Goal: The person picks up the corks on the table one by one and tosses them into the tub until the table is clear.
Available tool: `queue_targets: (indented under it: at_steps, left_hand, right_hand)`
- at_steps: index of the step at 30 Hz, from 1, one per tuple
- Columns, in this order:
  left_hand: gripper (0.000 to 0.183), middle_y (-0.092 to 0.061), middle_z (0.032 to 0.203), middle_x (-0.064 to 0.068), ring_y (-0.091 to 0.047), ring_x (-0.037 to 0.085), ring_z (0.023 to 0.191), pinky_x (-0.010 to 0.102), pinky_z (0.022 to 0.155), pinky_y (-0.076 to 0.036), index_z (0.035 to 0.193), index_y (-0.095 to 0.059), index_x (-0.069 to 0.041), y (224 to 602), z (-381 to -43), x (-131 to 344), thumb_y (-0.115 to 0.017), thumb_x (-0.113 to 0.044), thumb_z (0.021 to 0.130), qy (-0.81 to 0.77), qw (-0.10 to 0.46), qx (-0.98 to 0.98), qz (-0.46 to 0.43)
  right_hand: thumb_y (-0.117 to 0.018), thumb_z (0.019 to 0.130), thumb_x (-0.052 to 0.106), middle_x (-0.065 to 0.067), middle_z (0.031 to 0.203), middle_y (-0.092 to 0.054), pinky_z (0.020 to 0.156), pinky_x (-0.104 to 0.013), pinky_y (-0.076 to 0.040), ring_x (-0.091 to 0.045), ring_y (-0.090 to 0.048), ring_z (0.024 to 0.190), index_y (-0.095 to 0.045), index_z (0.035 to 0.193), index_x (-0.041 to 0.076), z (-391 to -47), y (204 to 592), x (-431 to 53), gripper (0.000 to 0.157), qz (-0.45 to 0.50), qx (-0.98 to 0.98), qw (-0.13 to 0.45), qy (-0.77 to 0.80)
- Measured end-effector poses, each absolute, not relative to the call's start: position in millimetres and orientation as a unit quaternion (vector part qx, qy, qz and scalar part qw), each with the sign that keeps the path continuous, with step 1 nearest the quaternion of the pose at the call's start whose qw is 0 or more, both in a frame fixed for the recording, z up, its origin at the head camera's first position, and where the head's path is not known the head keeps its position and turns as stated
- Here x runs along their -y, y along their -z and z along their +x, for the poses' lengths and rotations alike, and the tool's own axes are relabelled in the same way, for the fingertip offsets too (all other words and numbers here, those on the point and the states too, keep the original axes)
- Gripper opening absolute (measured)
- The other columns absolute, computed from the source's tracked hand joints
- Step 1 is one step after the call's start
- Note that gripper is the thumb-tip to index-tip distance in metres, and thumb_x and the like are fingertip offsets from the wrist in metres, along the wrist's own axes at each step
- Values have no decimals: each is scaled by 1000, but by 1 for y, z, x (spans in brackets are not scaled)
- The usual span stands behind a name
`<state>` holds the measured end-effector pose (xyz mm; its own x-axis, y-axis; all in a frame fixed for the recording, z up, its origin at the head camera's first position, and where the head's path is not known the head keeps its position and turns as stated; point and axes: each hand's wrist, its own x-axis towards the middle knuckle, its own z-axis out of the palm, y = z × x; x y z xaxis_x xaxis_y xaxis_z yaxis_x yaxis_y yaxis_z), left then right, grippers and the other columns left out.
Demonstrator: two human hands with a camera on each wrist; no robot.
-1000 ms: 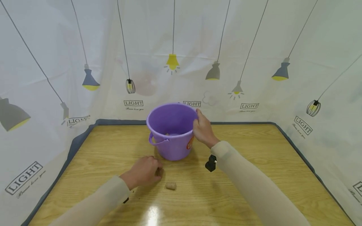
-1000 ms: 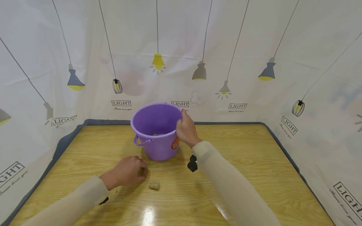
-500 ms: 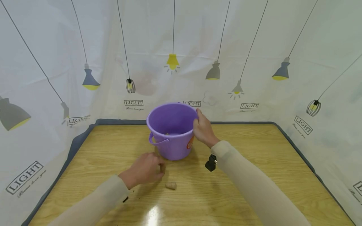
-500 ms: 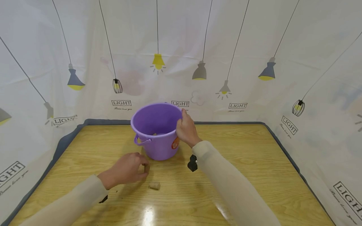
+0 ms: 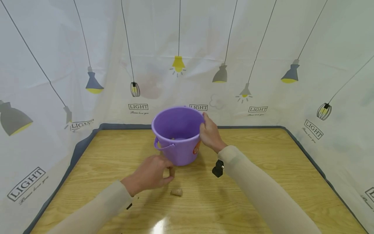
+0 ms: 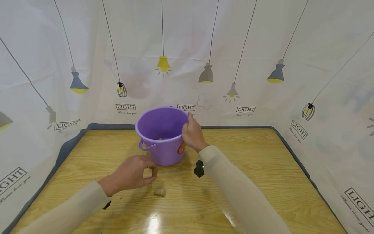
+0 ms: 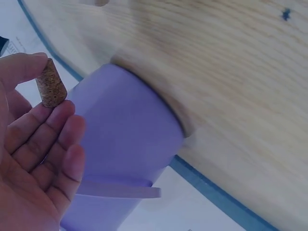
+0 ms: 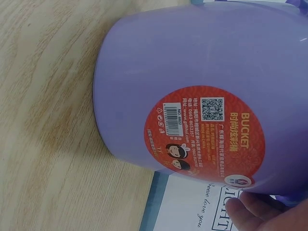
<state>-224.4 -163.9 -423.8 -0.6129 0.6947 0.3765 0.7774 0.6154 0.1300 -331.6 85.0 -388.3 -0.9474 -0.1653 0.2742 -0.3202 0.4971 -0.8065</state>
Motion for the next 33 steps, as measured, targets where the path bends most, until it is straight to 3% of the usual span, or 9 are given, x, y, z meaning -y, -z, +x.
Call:
queue_targets:
  at_steps: [10, 15, 27, 33]
  left_hand:
    - [18, -68, 82, -15, -66, 9, 80, 27, 73, -57, 77, -68, -26, 408, -221, 157, -84, -17, 77, 154, 181, 861, -450]
    - [19, -68, 82, -13, -64, 4, 79, 22, 69, -55, 77, -68, -25, 403, -222, 154, -85, -18, 76, 160, 204, 846, -466]
    - [20, -72, 85, -8, -70, 6, 80, 21, 75, -58, 84, -72, -16, 385, -224, 148, -90, -18, 74, 170, 249, 813, -498]
    - [25, -71, 83, -6, -67, 11, 78, 26, 73, -57, 85, -71, -14, 377, -226, 146, -91, -21, 72, 151, 284, 809, -492]
  right_hand:
    - [-29, 106, 15, -20, 167, -22, 126, -43, -18, -30, -21, 155, -15, 163, -2, -333, 389, -86, 61, 144, 862, 83, -478]
    - [-29, 106, 15, -20, 167, -23, 125, -43, -19, -31, -22, 154, -15, 163, -2, -332, 389, -85, 60, 142, 863, 84, -477]
    - [-30, 106, 15, -20, 167, -24, 126, -43, -18, -31, -22, 154, -16, 162, -2, -333, 389, -85, 61, 137, 866, 84, -474]
    - [-29, 106, 15, -20, 167, -22, 126, -44, -17, -31, -20, 155, -15, 163, -2, -333, 388, -85, 61, 135, 865, 79, -477]
